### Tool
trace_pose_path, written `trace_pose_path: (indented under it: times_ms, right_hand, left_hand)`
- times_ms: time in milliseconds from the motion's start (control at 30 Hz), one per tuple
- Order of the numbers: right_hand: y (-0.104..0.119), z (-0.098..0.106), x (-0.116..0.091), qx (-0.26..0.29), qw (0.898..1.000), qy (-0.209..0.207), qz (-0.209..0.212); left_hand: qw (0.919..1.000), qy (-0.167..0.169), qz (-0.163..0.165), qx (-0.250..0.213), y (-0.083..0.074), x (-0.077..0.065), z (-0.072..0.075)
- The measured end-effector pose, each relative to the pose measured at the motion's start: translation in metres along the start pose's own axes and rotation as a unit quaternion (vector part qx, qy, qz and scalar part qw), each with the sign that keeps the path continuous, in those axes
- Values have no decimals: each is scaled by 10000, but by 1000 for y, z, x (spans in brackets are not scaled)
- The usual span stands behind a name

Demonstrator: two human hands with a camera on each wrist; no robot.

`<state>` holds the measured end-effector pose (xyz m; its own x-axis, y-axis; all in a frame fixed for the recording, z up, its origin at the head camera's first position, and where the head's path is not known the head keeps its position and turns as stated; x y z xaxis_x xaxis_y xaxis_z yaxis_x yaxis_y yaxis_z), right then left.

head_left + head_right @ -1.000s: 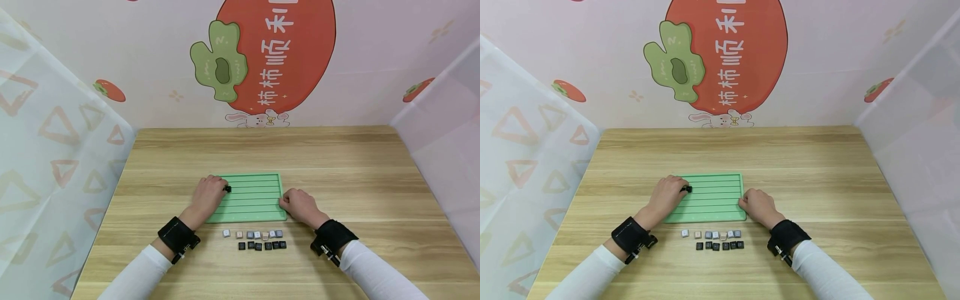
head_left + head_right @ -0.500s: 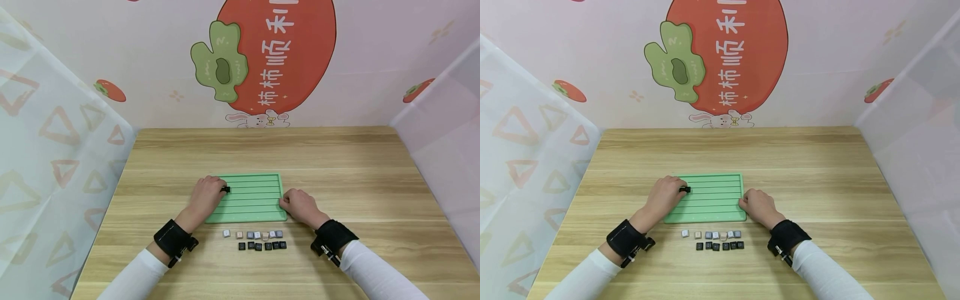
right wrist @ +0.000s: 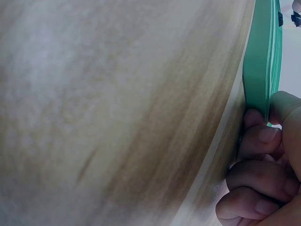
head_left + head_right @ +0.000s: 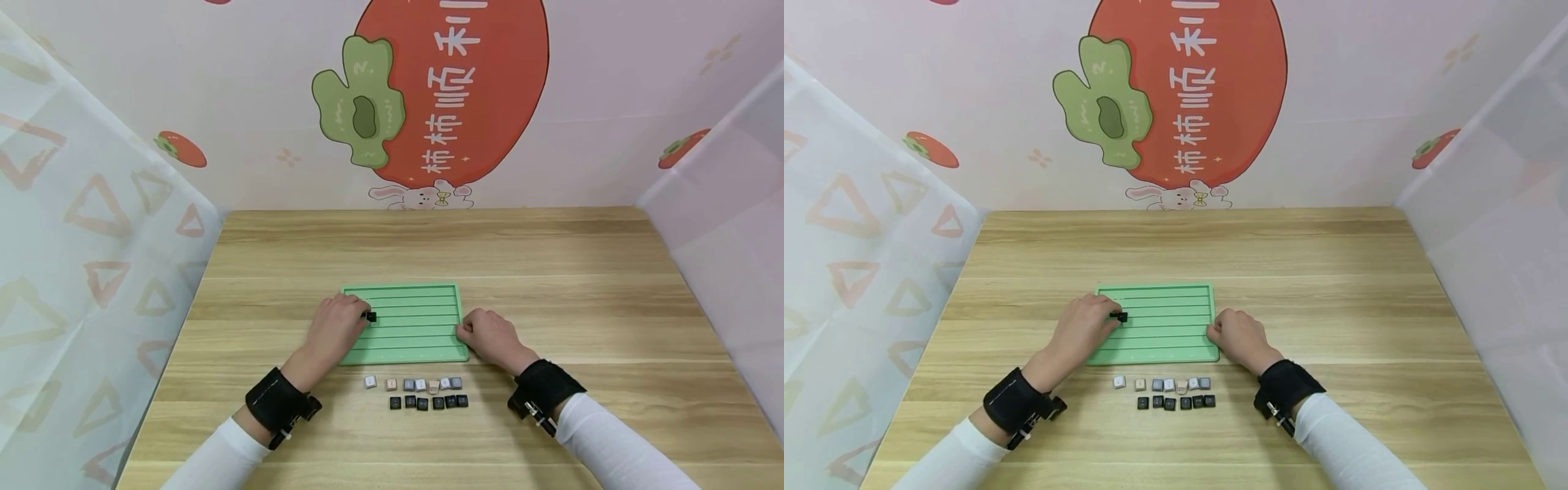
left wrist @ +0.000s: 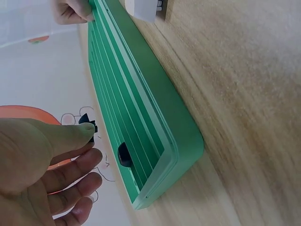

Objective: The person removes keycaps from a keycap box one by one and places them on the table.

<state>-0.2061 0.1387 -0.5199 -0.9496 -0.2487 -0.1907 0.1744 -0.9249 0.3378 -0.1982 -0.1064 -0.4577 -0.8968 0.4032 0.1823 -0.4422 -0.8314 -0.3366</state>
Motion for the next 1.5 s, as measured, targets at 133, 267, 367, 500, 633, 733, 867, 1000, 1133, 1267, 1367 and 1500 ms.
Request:
trace_pose_path:
  times_ms: [133,267,367,500,633,733,867,1000,1133,1267,1367,1500]
  right_hand:
    - [1,0,0,-6,10000,2,7]
    - [0,-1,0,-24,10000,2,7]
    - [-1,-1,0,-17,10000,-15,17]
    - [0,-1,0,11,10000,-36,43]
    - [0,-1,0,17,10000,-34,54]
    - [1,0,-1,22,10000,-40,61]
    - [2,1,-1,37,10000,-40,57]
    - [2,2,-2,51,10000,-28,37]
    - [1,1,-1,54,10000,-49,54]
    - [2,-1,-1,37,10000,-53,74]
    - [2,0,-1,53,9999,-65,70]
    - [1,1,-1,54,9999,-87,57]
  left_hand:
    - [10000,-46,-13,-53,-3,-4,3]
    - [10000,-67,-10,-52,-4,-6,6]
    - [9999,-93,-15,-34,-5,-7,8]
    - [9999,-121,-57,-73,-7,-9,10]
    - [9998,-126,-65,-111,-8,-11,12]
    - [9999,-130,-73,-75,-9,-13,14]
    - [9997,-185,-149,-57,-11,-15,17]
    - [9995,-212,-216,-88,-12,-17,18]
    - [9994,-192,-227,-152,-13,-21,17]
    - [9994,-196,-176,-223,-13,-25,16]
    - [9992,-236,-180,-280,-13,-27,16]
    - [9989,-245,-226,-342,-14,-30,16]
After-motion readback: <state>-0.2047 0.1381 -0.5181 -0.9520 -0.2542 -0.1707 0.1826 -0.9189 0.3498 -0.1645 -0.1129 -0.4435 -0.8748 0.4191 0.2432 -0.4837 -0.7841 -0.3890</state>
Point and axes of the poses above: each hand's wrist, its own x-axis towards the middle knuckle, its own z-axis out of the back of the hand, y = z × x, the point moved 8 cm from there along x, towards the middle knuckle, and after that the axes turned 8 degrees about -x, right-handed, at the moved point
